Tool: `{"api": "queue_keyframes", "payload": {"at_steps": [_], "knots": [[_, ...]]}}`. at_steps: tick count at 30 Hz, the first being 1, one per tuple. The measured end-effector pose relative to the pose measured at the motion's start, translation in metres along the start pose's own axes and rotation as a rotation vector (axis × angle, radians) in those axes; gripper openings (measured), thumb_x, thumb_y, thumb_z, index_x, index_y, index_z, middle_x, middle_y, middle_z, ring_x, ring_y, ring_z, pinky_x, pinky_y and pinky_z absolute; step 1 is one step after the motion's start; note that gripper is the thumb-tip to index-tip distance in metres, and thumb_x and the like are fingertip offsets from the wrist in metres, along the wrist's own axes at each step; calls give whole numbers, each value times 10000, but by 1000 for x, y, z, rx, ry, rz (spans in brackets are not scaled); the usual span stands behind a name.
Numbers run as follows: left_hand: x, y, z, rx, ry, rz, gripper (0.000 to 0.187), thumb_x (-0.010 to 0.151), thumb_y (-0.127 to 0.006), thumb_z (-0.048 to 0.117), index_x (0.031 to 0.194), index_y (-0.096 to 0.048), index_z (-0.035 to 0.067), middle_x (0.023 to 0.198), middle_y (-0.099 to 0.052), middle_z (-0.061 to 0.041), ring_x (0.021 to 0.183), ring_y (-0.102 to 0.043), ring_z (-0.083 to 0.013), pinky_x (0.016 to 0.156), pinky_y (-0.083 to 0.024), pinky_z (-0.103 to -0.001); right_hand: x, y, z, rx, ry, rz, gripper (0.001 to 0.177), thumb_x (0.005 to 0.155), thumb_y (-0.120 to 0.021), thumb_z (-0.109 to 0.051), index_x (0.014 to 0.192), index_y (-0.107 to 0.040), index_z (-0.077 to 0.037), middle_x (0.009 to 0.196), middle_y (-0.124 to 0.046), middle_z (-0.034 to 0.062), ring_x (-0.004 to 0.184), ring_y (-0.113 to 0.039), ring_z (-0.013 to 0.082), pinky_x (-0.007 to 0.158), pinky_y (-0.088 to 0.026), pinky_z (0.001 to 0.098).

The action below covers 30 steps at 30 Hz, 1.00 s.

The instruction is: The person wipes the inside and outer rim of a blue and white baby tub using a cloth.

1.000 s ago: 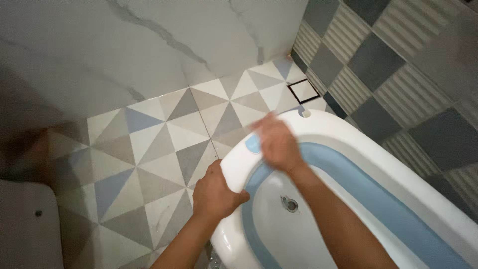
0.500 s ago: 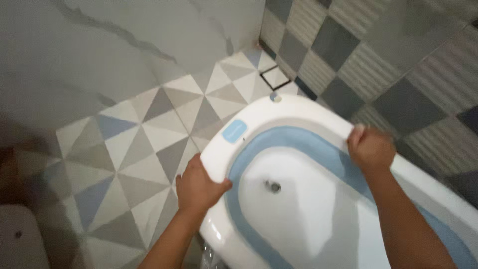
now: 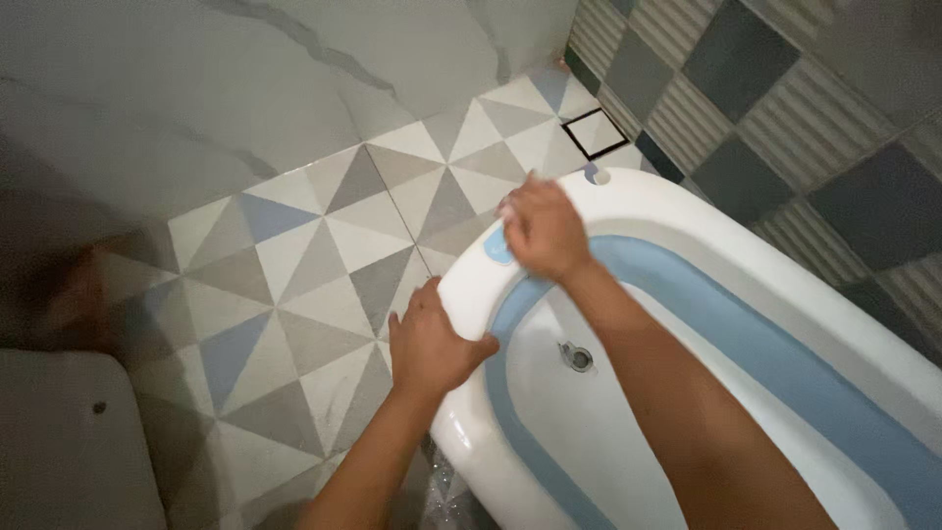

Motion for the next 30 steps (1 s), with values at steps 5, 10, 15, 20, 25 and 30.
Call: {"api": "queue_keyframes", "payload": {"at_steps": [5, 10, 15, 20, 25, 30], "knots": [[1, 4, -33, -827, -296, 426, 846, 854, -472, 165, 1658, -239, 43, 1624, -420, -208, 1504, -410, -351, 1251, -300, -527, -39, -17, -118, 291, 20, -255, 220, 887, -524, -104, 994, -704, -35, 1265, -712, 168, 1171, -644, 363, 1151, -447, 510], [1, -8, -61, -1404, -77, 406, 650, 949, -275, 206, 1592, -260, 109, 1595, -403, -128, 1422, -454, -326, 1181, -392, -466, -70, 20, -184, 528, 231, -246, 431, 854, -585, -91, 1248, -645, 73, 1315, -651, 213, 1284, -582, 439, 1145, -385, 547], [8, -25, -83, -1549, 26, 507, 586, 1031, -256, 305, 1553, -365, 61, 1586, -466, -126, 1451, -429, -292, 1201, -297, -416, 4, -15, -104, -2, -61, -498, 261, 811, -651, -314, 885, -796, -111, 1024, -756, 166, 1069, -673, 350, 1067, -437, 514], [-5, -26, -79, -1345, 50, 531, 611, 1046, -260, 371, 1539, -386, 34, 1582, -464, -134, 1463, -400, -242, 1196, -263, -385, 20, -64, -105, -207, -30, -720, 528, 835, -652, -588, 836, -774, -74, 868, -722, 228, 864, -686, 405, 808, -530, 547], [-10, -24, -74, -1355, -66, 546, 607, 1064, -273, 382, 1518, -406, 0, 1569, -464, -165, 1449, -441, -305, 1192, -335, -415, -18, -65, -163, 85, 332, -708, 316, 692, -651, -406, 715, -723, -100, 728, -703, 185, 752, -674, 399, 780, -534, 527], [-17, -8, -35, -384, -205, 688, 635, 1049, -553, 351, 1550, -408, -10, 1576, -425, -273, 1507, -370, -412, 1226, -308, -483, 15, -47, -90, 45, 246, -554, 405, 875, -613, -405, 666, -704, -70, 815, -727, 177, 805, -695, 369, 844, -540, 485]]}}
Point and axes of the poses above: each hand's wrist, its own x-axis towards the middle knuckle, its own y-axis out of the back of the hand, z = x × y, the point moved 5 cm from there along x, towards the middle knuckle
